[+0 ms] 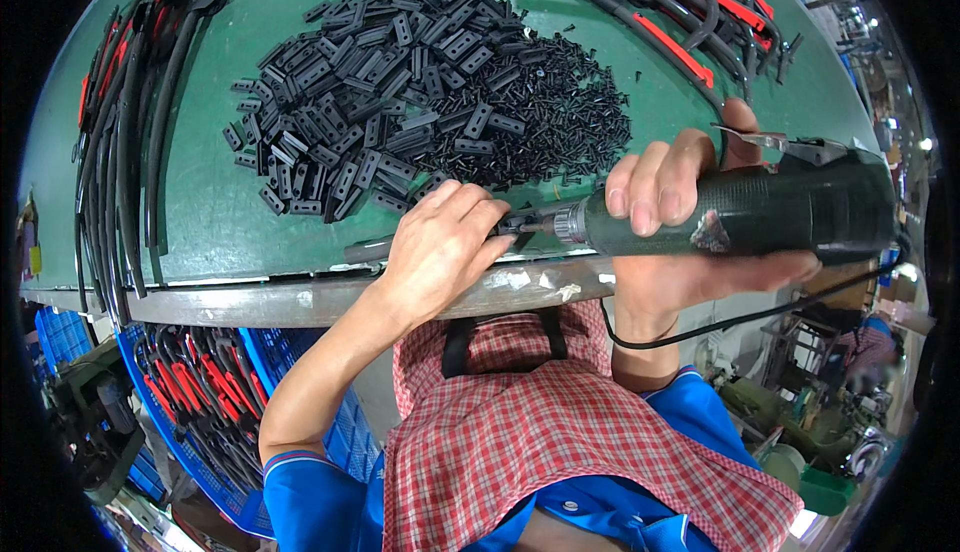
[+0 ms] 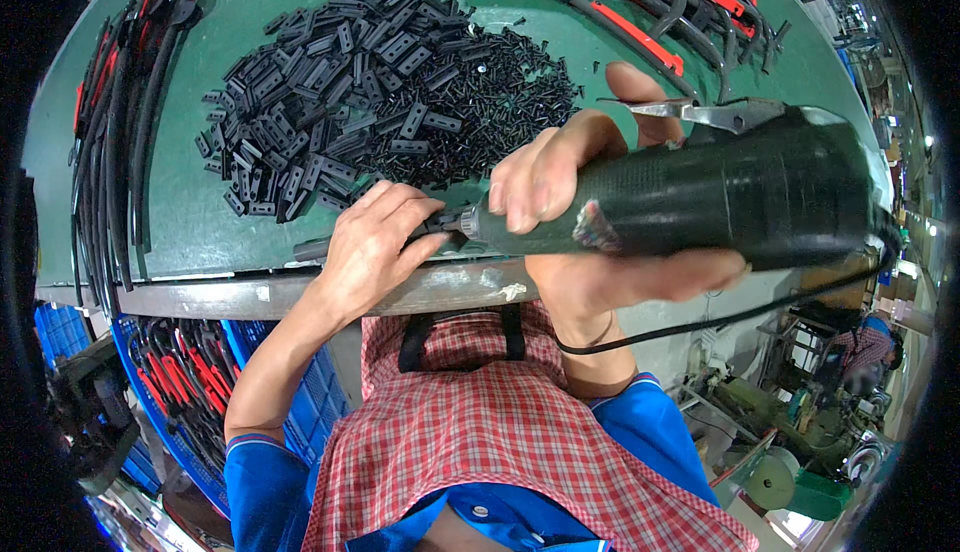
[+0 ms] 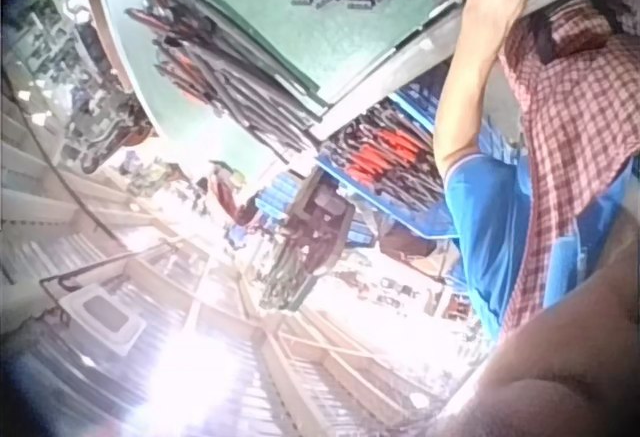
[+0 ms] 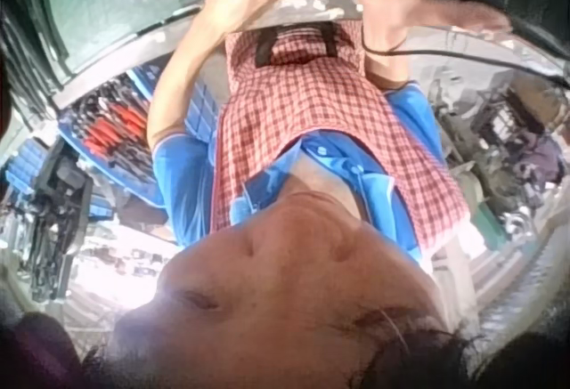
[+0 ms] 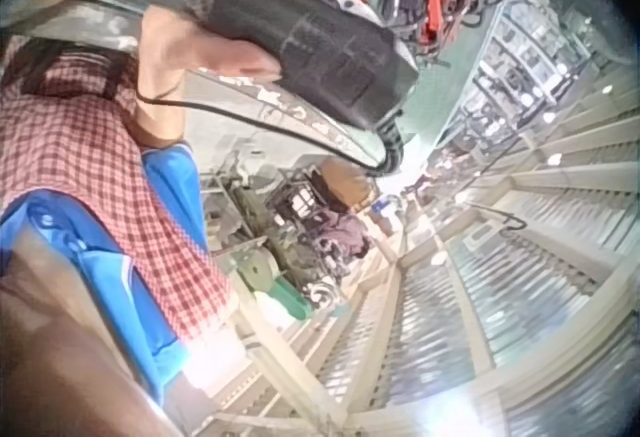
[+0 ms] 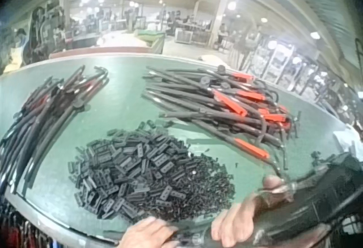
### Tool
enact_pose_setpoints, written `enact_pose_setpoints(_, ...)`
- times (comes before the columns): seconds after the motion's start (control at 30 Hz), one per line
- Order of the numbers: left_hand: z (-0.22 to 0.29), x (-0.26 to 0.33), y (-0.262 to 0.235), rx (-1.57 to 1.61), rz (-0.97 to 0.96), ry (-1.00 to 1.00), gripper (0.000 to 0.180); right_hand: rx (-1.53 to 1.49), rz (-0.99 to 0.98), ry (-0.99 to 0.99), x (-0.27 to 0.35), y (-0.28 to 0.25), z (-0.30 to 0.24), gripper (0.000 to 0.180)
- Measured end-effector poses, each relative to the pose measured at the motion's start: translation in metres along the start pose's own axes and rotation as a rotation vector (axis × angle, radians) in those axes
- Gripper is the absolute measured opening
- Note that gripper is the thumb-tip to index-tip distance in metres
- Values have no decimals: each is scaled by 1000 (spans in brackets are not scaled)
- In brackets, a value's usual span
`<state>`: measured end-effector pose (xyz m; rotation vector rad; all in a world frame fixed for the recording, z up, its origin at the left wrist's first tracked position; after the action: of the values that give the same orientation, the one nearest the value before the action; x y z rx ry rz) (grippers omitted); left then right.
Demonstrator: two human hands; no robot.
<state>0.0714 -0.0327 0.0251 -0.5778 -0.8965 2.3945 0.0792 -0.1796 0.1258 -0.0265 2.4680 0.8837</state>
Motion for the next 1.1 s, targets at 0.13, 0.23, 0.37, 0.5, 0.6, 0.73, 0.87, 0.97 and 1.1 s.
enact_pose_setpoints(0.13, 1, 2, -5, 47, 104, 40, 26, 60, -93, 61, 0, 19, 10, 105)
enact_pose_setpoints(0.23, -2, 4, -4, 80, 129, 43, 28, 143, -237, 172, 3, 35, 29, 91)
enact_pose_setpoints(0.37, -3, 4, -5, 83, 119, 55, 28, 201, -498, 374, -9, 61, 35, 66)
enact_pose_setpoints(0.5, -4, 5, 0, 86, 154, 82, 29, -49, -271, 308, -10, 30, 41, 82)
enact_pose_setpoints(0.6, -3, 4, -1, 66, 120, 71, 29, -325, -30, 212, -11, -8, 33, 83)
enact_pose_setpoints(0.73, -4, 0, -2, 25, 60, -3, 32, -228, 111, 82, 11, -46, -20, 77)
enact_pose_setpoints(0.87, 13, -6, -2, 18, -47, 44, 41, -267, 256, 114, 41, -71, -36, 88)
enact_pose_setpoints(0.97, 22, -5, 2, -100, -48, 175, 43, -259, 354, 113, 66, -94, -49, 86)
enact_pose_setpoints(1.1, 30, 3, -30, 6, 52, 81, 39, -189, 500, 18, 91, -130, -89, 82)
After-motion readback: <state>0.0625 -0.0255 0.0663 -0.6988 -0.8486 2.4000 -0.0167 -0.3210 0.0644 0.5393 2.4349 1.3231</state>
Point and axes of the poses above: each hand's wrist, its own x-axis away from the middle knuckle, its own y-axis out of the palm, z = x × y, the point moved 8 cm from there along -x, towards the middle knuckle, and after that the axes turned 1 degree about -y, right-handed, at the moved point
